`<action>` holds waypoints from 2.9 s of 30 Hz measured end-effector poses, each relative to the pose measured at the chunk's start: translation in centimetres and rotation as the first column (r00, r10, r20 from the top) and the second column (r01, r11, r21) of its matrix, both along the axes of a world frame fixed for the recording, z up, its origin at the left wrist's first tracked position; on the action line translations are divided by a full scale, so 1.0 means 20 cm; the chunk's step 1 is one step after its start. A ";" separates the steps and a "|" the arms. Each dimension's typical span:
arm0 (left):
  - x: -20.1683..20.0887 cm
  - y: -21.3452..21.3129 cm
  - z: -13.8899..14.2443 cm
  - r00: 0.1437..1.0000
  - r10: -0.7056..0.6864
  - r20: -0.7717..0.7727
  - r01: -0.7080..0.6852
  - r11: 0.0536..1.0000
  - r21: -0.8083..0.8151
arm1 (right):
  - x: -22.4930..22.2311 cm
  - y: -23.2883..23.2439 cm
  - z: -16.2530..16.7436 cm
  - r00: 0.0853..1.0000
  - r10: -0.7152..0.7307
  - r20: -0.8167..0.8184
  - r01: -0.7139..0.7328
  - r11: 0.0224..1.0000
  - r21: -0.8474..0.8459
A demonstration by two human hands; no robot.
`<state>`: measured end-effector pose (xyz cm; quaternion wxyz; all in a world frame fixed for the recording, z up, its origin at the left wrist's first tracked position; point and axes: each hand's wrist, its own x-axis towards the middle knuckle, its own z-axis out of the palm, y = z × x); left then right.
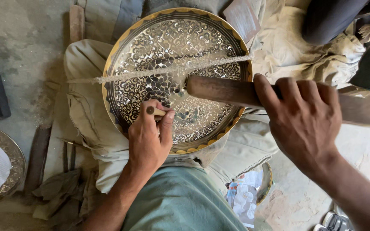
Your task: The person sits on the floor and uses a wooden mallet and a small metal punch to hammer a decorative pattern into a large brass tray. The tray is held steady by a rope across its surface. The person repeatedly strikes the punch to create a textured floral design.
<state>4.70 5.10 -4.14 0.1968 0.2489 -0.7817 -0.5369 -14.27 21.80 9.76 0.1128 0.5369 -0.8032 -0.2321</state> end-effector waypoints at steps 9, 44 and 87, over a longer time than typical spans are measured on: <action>0.02 0.03 -0.04 0.996 0.015 -0.088 -0.026 0.991 -0.129 | 0.08 -0.19 0.13 0.781 0.008 0.625 0.229 0.927 -0.298; 0.08 0.03 -0.16 0.994 -0.038 0.099 0.053 0.987 -0.153 | 0.08 -0.23 0.14 0.828 -0.005 0.560 0.169 0.955 -0.243; 0.06 -0.05 -0.12 0.992 -0.126 0.022 0.128 0.971 -0.201 | 0.19 -0.11 0.17 0.999 0.050 -0.008 -0.050 0.996 -0.067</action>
